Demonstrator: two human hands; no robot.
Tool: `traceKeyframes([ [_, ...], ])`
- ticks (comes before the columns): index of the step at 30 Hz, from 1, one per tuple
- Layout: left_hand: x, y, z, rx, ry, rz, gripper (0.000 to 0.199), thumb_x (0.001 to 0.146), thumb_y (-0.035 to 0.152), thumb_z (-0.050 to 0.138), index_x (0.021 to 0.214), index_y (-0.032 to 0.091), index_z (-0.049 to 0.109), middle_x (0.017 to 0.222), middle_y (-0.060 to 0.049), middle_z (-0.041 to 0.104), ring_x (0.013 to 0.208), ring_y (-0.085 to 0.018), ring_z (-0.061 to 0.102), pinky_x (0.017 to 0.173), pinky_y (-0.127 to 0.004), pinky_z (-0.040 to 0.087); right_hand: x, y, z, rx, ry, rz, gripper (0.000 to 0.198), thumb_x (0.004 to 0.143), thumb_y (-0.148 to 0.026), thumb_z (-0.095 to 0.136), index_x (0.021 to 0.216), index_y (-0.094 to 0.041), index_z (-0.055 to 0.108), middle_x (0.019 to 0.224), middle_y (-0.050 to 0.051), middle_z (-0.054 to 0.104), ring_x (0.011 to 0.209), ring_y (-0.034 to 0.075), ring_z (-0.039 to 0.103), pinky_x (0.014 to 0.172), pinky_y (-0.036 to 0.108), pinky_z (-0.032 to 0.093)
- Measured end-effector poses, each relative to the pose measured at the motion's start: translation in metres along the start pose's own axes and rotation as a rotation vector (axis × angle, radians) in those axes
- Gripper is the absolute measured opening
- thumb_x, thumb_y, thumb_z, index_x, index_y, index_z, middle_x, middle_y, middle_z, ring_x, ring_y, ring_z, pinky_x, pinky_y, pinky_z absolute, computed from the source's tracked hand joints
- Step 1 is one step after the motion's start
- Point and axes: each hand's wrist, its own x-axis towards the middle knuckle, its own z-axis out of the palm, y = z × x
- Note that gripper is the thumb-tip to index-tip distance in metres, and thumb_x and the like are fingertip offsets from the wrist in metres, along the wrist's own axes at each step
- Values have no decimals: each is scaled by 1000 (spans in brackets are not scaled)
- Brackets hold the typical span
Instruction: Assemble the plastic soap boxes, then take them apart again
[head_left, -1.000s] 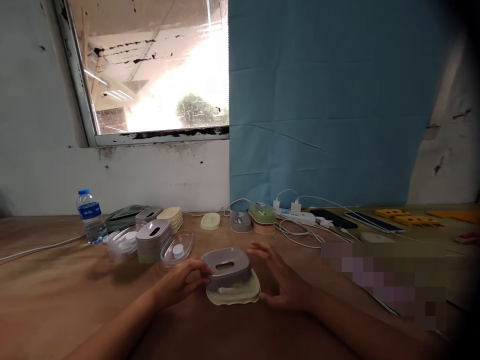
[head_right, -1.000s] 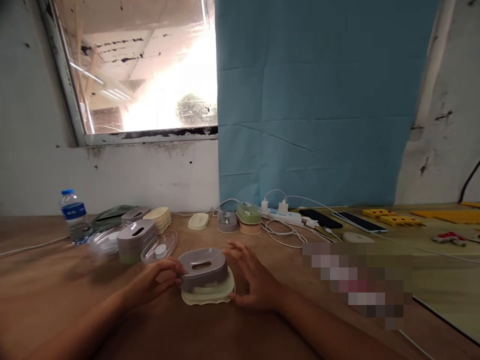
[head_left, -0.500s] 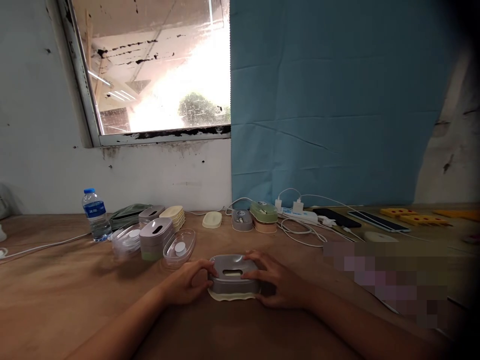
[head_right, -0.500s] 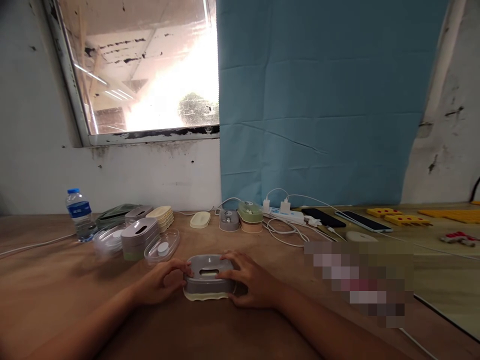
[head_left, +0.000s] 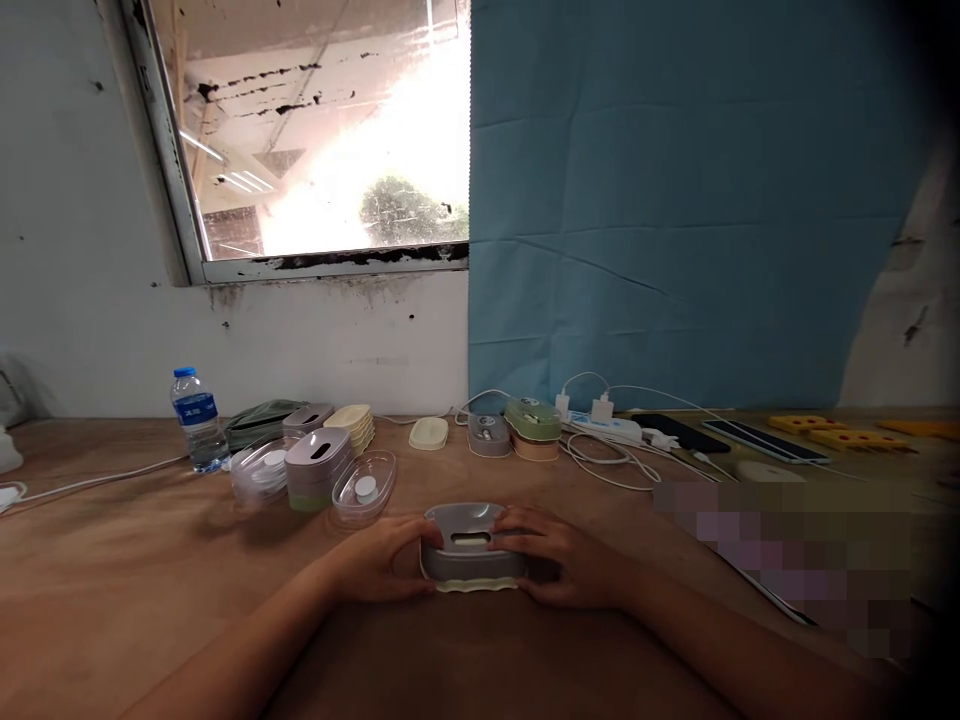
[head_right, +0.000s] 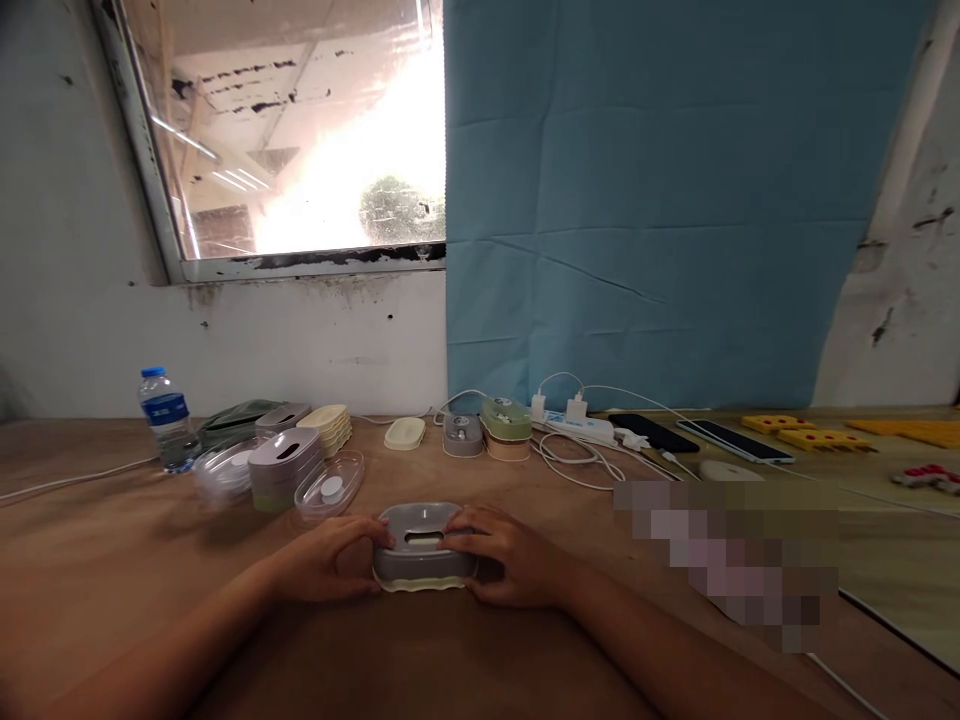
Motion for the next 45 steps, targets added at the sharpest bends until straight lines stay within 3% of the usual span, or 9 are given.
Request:
traceKeyframes([
  [8, 1, -3, 1, 7, -2, 88, 36, 72, 32, 60, 105, 20, 49, 107, -7, 56, 99, -19, 53, 85, -27, 42, -2, 2, -2, 1, -62, -14, 58, 64, -12, 55, 121, -22, 47, 114, 6, 58, 113, 22, 45, 100, 40, 30],
  [20, 3, 1, 1, 38, -76, 124, 36, 75, 18, 54, 110, 21, 50, 108, -6, 53, 99, -17, 52, 86, -25, 42, 0, -3, -8, -77, -119, -105, 56, 68, -10, 49, 122, -20, 46, 110, 7, 60, 105, 20, 51, 96, 39, 34],
  [23, 3, 0, 2, 36, -102, 148, 34, 75, 17, 53, 109, 21, 52, 107, -6, 54, 97, -16, 53, 86, -24, 42, 1, -6, -9, -30, -151, -125, 61, 64, -9, 49, 124, -20, 45, 113, 6, 60, 106, 21, 51, 97, 40, 32],
  [30, 3, 1, 2, 120, -81, 209, 35, 75, 25, 53, 110, 19, 51, 106, -8, 55, 96, -17, 53, 87, -27, 42, 2, -6, -9, 91, -141, -65, 59, 61, -17, 54, 120, -20, 49, 111, 8, 60, 108, 23, 50, 97, 42, 31],
  [33, 1, -7, -8, 305, 35, 251, 30, 79, 24, 48, 108, 20, 52, 103, -7, 58, 100, -19, 51, 97, -35, 34, 1, -4, -7, 97, -128, -53, 58, 62, -16, 54, 119, -21, 50, 111, 7, 60, 107, 22, 50, 97, 40, 31],
  [35, -3, -17, -20, 453, 249, 162, 25, 81, 20, 43, 104, 21, 53, 101, -7, 59, 100, -20, 50, 98, -38, 31, 0, -3, -4, 99, -108, -56, 57, 62, -14, 53, 119, -22, 50, 111, 6, 60, 107, 21, 51, 97, 39, 32],
  [39, -17, -41, -46, 692, 639, -191, 21, 79, 18, 41, 96, 19, 54, 95, -7, 59, 95, -22, 51, 90, -39, 34, 0, -2, -2, 90, -89, -64, 56, 63, -12, 53, 118, -23, 50, 109, 5, 61, 106, 20, 51, 96, 38, 33],
  [42, -27, -58, -56, 797, 712, -395, 21, 75, 22, 44, 93, 17, 53, 94, -8, 60, 91, -25, 52, 87, -41, 33, 1, -1, -2, 83, -89, -61, 56, 64, -11, 53, 118, -24, 51, 109, 4, 62, 106, 19, 52, 96, 37, 34],
  [45, -34, -74, -56, 836, 686, -500, 21, 71, 25, 46, 88, 17, 55, 92, -8, 61, 89, -26, 52, 84, -42, 34, 1, -1, -2, 86, -88, -59, 55, 64, -11, 53, 118, -23, 51, 109, 4, 62, 106, 19, 52, 96, 37, 34],
])
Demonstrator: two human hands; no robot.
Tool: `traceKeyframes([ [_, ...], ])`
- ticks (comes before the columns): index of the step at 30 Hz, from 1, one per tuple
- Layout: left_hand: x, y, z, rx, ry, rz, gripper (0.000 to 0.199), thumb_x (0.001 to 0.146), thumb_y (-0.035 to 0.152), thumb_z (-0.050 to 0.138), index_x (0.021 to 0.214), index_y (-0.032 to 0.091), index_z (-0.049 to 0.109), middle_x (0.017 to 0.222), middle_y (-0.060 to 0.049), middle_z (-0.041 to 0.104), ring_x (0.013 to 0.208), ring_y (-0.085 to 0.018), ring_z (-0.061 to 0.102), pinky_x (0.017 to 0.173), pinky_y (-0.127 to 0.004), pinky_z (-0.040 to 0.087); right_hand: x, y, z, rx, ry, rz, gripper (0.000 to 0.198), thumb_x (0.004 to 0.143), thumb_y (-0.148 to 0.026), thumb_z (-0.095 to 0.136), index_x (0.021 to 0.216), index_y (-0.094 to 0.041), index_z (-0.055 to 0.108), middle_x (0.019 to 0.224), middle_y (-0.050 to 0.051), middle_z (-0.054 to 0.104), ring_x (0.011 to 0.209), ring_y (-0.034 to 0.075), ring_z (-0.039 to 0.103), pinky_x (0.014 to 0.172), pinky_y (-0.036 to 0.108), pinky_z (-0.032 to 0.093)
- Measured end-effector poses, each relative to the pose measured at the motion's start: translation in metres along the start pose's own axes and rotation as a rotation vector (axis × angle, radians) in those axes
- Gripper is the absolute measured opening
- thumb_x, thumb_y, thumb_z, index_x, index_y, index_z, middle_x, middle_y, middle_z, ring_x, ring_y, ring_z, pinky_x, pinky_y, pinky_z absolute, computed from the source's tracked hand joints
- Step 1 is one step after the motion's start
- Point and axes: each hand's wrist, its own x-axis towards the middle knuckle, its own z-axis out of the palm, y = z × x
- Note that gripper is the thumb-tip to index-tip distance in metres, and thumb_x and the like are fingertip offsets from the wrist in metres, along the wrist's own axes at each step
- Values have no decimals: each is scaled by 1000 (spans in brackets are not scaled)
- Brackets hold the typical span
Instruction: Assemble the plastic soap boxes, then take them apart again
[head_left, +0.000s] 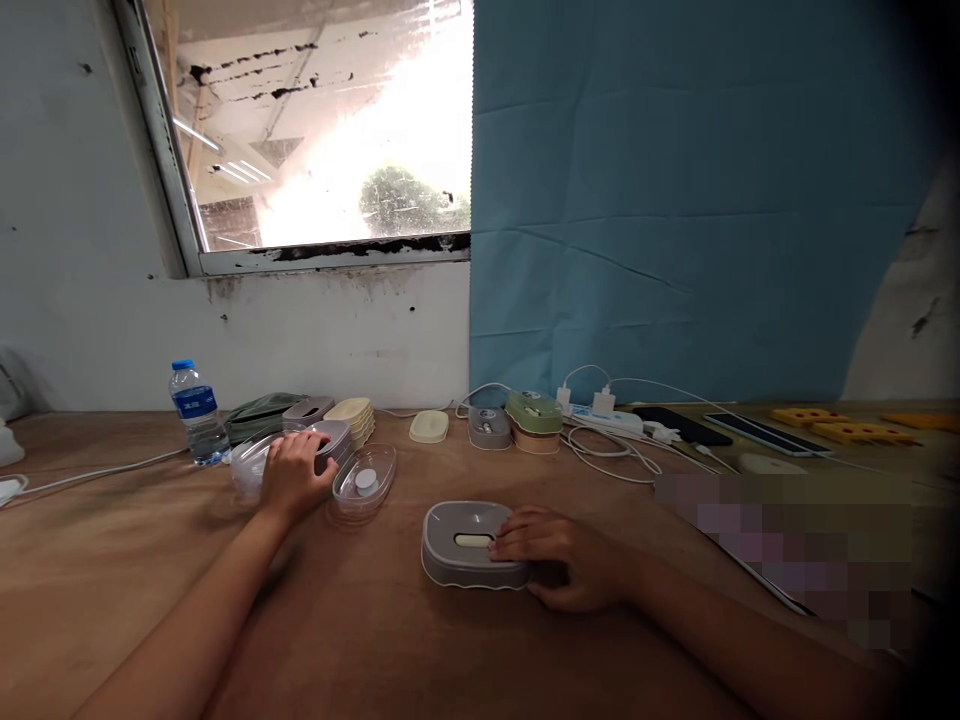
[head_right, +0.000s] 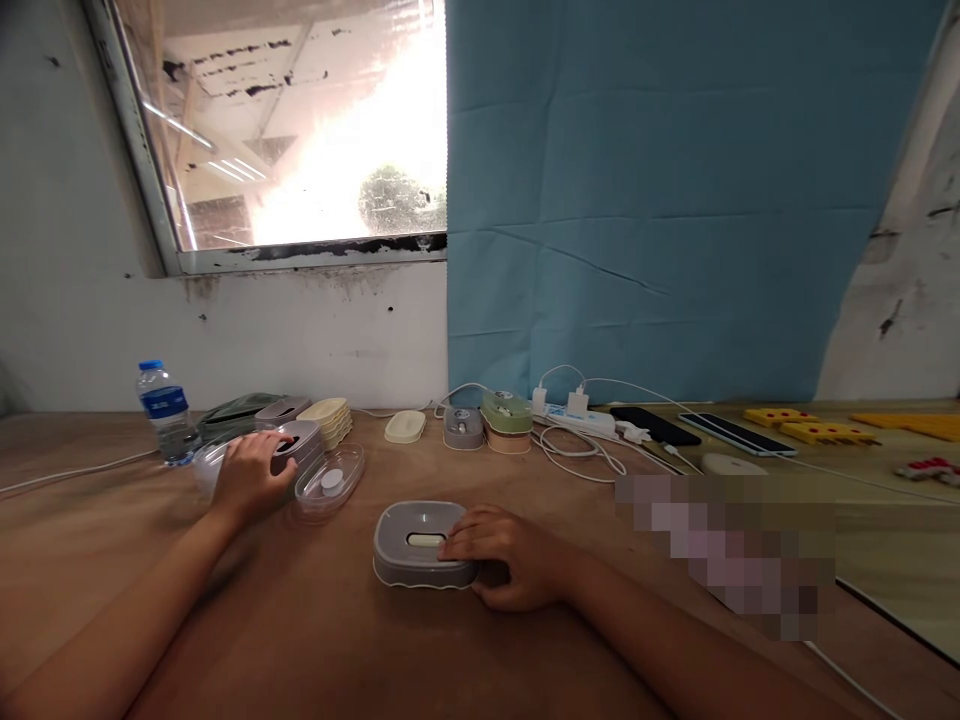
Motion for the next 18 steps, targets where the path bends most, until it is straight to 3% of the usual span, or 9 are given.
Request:
traceKeyframes([
  [4, -3, -6, 9, 22, -37, 16, 20, 71, 26, 46, 86, 17, 56, 91, -8, 60, 89, -26, 52, 85, -41, 34, -1, -1, 0, 3, 11, -9, 54, 64, -11, 52, 117, -23, 51, 109, 5, 62, 106, 20, 52, 96, 38, 34],
  [9, -2, 10, 2, -87, -24, 154, 22, 72, 27, 47, 90, 17, 57, 99, -9, 58, 98, -26, 49, 91, -42, 31, -1, -1, 0, 4, 13, -5, 54, 64, -10, 53, 117, -23, 52, 108, 5, 62, 105, 20, 52, 95, 38, 35],
  [13, -6, 25, -2, -361, -322, 363, 17, 75, 25, 47, 83, 20, 61, 84, -5, 64, 83, -19, 57, 80, -31, 41, -1, 0, 0, 4, 8, -4, 54, 65, -11, 53, 117, -23, 52, 109, 5, 62, 105, 20, 52, 95, 38, 35],
  [15, -9, 28, 0, -412, -450, 352, 19, 75, 25, 47, 84, 20, 62, 80, -3, 66, 75, -16, 59, 72, -26, 43, -1, 1, 1, 1, 6, -2, 53, 65, -11, 53, 117, -22, 52, 110, 5, 61, 105, 19, 51, 96, 37, 35],
  [18, -13, 26, 5, -427, -543, 280, 25, 74, 24, 47, 96, 23, 59, 79, 0, 66, 71, -14, 61, 66, -22, 43, -2, 2, 2, -6, 0, 8, 51, 66, -12, 53, 116, -22, 53, 110, 4, 61, 106, 19, 51, 97, 37, 34],
])
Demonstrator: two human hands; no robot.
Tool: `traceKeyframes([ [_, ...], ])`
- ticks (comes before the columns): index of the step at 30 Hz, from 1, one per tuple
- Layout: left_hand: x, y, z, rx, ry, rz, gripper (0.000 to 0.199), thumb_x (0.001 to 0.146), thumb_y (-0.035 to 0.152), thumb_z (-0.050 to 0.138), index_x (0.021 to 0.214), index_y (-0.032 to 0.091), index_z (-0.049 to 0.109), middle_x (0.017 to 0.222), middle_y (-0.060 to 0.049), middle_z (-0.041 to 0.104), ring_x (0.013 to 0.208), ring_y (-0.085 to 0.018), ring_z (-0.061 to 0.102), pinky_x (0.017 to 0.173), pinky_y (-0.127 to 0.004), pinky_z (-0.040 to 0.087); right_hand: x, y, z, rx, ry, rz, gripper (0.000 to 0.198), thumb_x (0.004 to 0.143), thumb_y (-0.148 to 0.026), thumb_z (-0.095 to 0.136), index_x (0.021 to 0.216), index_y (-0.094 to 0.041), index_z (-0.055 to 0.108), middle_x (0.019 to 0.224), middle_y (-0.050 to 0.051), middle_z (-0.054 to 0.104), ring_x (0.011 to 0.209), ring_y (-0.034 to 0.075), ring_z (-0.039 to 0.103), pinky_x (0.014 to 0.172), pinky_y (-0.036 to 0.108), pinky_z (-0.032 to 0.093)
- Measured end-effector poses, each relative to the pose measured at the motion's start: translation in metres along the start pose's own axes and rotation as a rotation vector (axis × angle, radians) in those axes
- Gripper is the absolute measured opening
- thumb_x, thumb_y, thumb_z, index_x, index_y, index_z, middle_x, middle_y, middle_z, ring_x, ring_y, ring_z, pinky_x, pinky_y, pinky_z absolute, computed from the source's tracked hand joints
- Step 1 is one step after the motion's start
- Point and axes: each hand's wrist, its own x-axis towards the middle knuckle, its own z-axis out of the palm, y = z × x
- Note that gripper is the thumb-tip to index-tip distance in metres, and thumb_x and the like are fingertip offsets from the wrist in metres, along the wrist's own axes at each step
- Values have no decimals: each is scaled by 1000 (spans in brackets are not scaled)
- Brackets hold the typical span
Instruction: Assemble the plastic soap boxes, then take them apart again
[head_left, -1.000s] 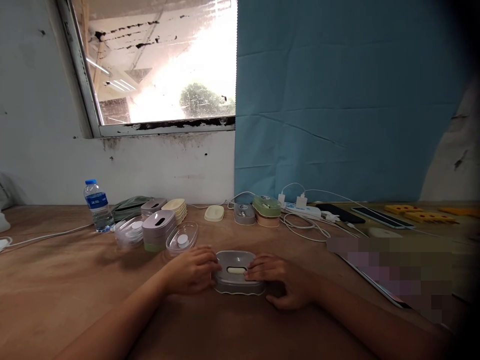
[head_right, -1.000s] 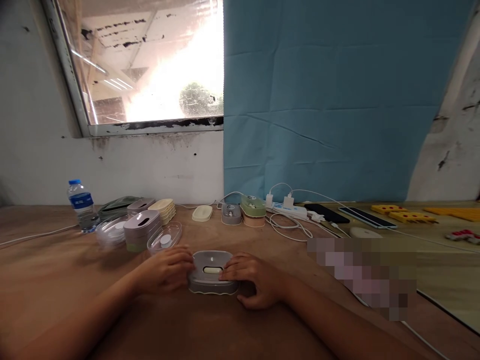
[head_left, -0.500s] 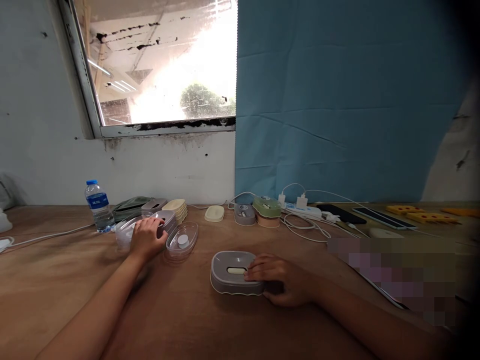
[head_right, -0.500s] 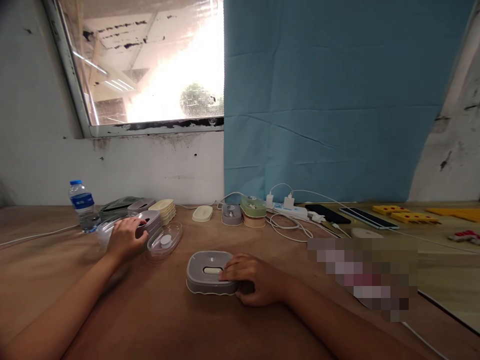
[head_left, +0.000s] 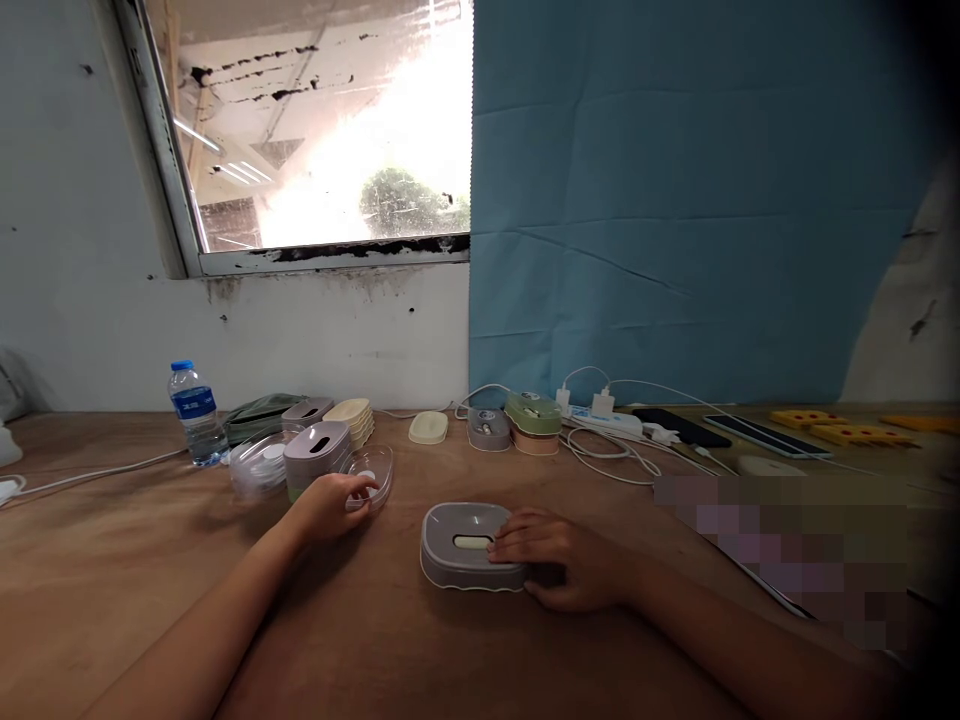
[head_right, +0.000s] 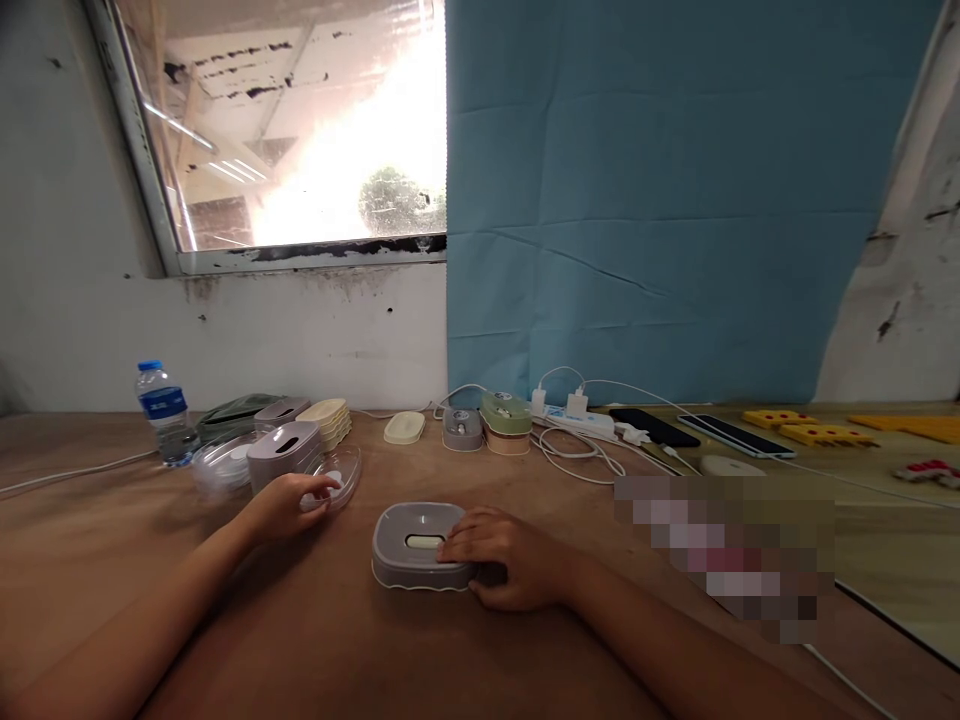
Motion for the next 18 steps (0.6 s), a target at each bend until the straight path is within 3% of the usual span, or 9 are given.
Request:
traceKeyframes([
  [6, -1, -6, 0, -45, 45, -46, 31, 78, 22, 43, 108, 25, 50, 79, 1, 65, 67, -13, 60, 65, -22, 43, 0, -1, -1, 0, 4, -3, 49, 67, -13, 53, 115, -22, 53, 110, 4, 61, 105, 18, 51, 96, 36, 35],
  [11, 1, 0, -4, -222, 263, -104, 18, 81, 30, 45, 98, 23, 48, 79, 0, 61, 70, -14, 59, 63, -24, 45, 1, -3, -2, 0, -4, -32, 54, 66, -14, 54, 119, -22, 50, 110, 5, 61, 105, 19, 51, 96, 37, 34],
  [15, 8, 13, -7, -738, 562, -170, 23, 74, 31, 58, 88, 22, 42, 75, 2, 58, 68, -14, 61, 64, -25, 47, 2, -2, -2, -11, 6, -55, 56, 65, -16, 55, 120, -20, 49, 109, 7, 61, 105, 20, 51, 95, 38, 35],
  [18, 14, 26, -8, -1278, 652, -209, 29, 72, 29, 62, 86, 23, 38, 72, 5, 56, 61, -12, 62, 64, -26, 49, 1, 0, 0, -23, 8, -67, 56, 64, -17, 55, 120, -20, 49, 108, 7, 60, 104, 20, 51, 94, 37, 35],
])
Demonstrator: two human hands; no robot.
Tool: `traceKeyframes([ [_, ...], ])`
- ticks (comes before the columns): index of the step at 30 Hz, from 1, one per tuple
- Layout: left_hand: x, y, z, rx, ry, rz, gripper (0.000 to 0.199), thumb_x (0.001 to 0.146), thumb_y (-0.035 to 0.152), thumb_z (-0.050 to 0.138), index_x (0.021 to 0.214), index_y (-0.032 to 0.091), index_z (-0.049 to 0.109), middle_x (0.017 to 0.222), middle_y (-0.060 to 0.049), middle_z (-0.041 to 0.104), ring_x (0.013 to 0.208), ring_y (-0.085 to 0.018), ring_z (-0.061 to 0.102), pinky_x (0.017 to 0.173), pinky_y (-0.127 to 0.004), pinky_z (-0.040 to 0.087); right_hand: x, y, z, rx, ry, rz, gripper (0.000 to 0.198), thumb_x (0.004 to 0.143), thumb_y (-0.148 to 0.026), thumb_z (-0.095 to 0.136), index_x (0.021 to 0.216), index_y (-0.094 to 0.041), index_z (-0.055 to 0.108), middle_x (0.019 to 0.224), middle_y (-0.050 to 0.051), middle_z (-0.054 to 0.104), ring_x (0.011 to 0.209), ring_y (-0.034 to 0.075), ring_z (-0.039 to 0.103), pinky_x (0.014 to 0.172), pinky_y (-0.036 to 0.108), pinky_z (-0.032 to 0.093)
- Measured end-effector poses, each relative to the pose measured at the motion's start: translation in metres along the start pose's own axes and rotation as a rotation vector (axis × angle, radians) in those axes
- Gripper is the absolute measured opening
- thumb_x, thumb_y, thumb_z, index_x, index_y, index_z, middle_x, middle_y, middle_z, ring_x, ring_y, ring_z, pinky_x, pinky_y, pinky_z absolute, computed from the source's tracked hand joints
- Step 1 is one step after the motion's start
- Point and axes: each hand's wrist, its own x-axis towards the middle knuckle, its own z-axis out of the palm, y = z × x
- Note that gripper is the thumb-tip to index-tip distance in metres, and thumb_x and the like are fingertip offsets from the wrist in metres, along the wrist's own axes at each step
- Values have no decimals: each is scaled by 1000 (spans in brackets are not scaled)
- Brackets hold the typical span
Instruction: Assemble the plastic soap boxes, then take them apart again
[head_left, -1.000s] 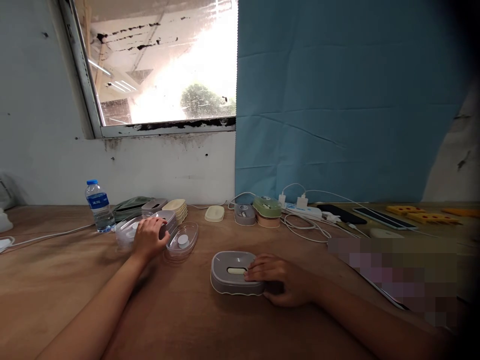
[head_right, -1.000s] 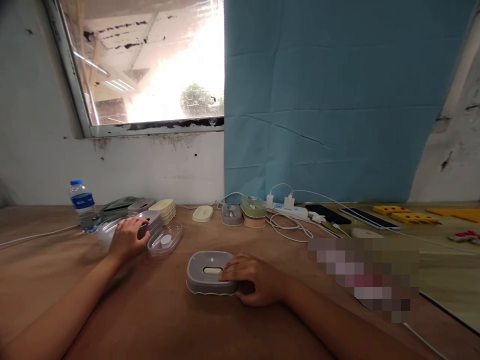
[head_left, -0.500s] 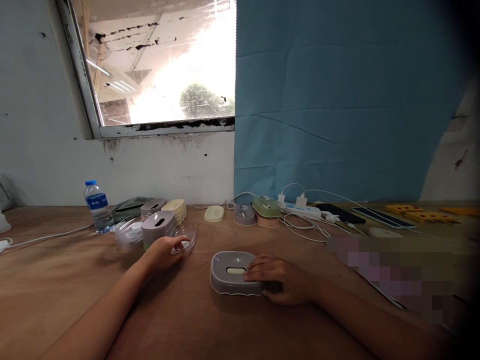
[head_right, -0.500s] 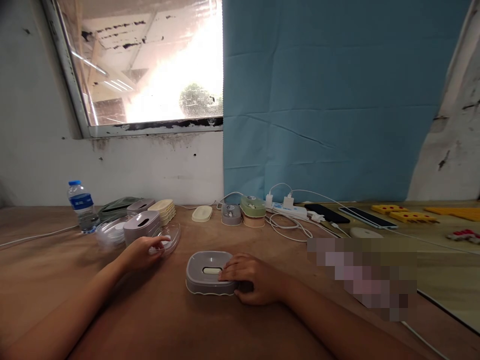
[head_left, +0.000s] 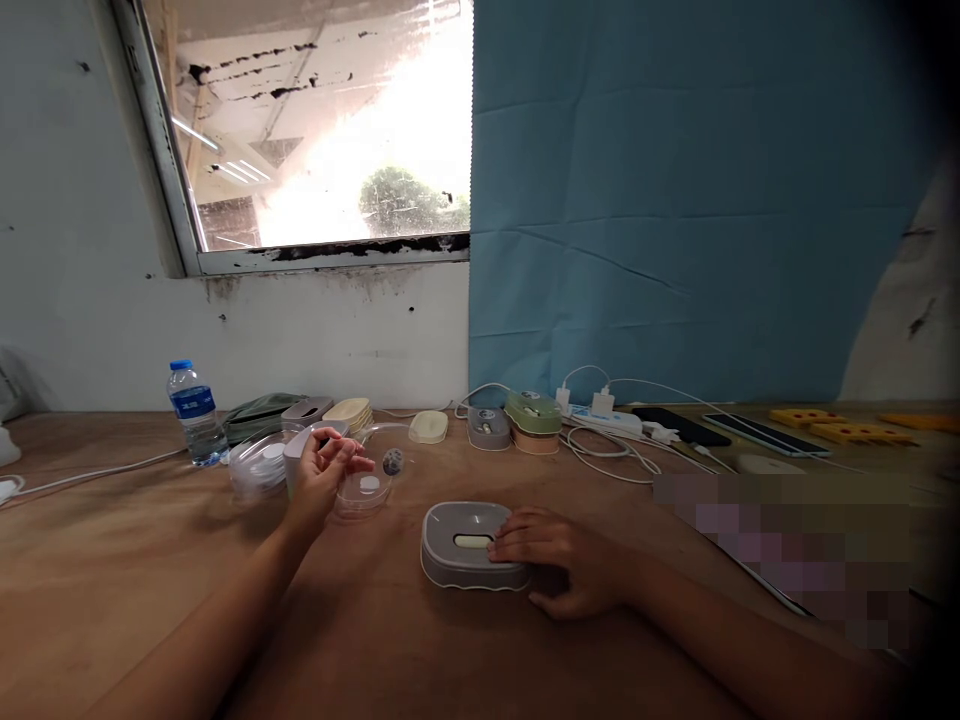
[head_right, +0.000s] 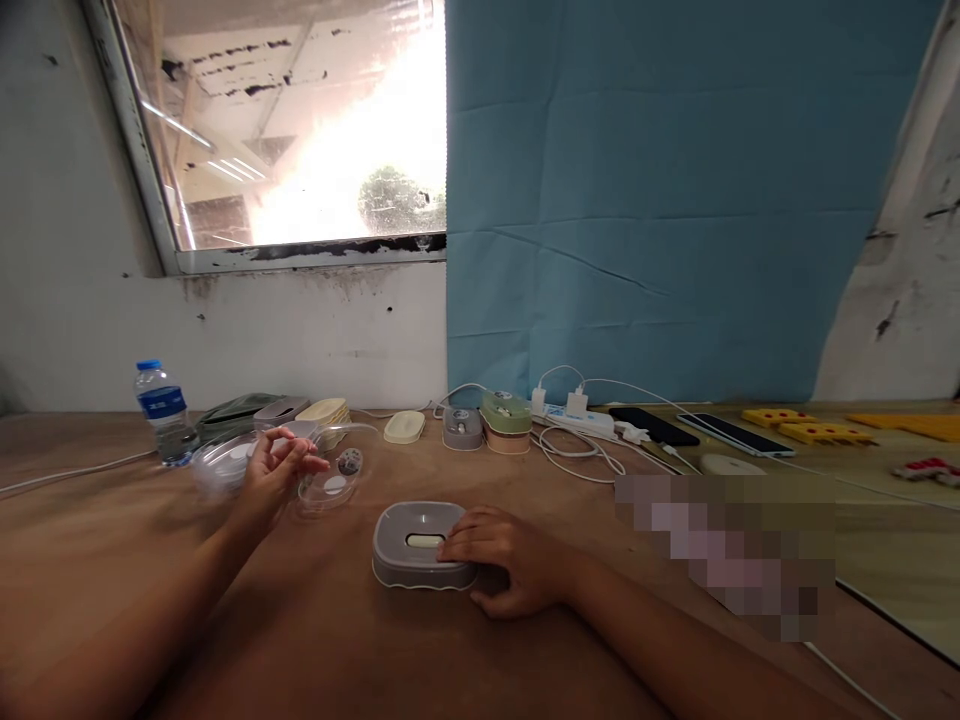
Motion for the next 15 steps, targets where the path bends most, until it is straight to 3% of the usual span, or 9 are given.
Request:
traceKeyframes([
  [3, -6, 1, 13, -316, 8, -155, 33, 68, 25, 66, 86, 22, 39, 71, 7, 55, 59, -11, 62, 64, -27, 52, -1, 1, 1, -18, -3, -10, 58, 64, -18, 55, 121, -20, 47, 109, 7, 60, 104, 20, 50, 94, 37, 35],
  [8, -19, 1, 27, -462, -80, -314, 32, 67, 21, 68, 87, 22, 42, 71, 7, 57, 59, -11, 62, 65, -29, 53, -1, -2, 1, -109, -4, -61, 59, 65, -24, 56, 122, -17, 43, 112, 10, 56, 105, 22, 49, 95, 40, 34],
  [15, -32, -2, 42, -537, -168, -407, 27, 71, 18, 65, 82, 20, 40, 68, 7, 56, 62, -11, 62, 74, -33, 50, -4, -7, 10, -338, 360, 3, 45, 70, -18, 56, 113, -22, 44, 121, 11, 38, 111, 25, 41, 89, 40, 39],
])
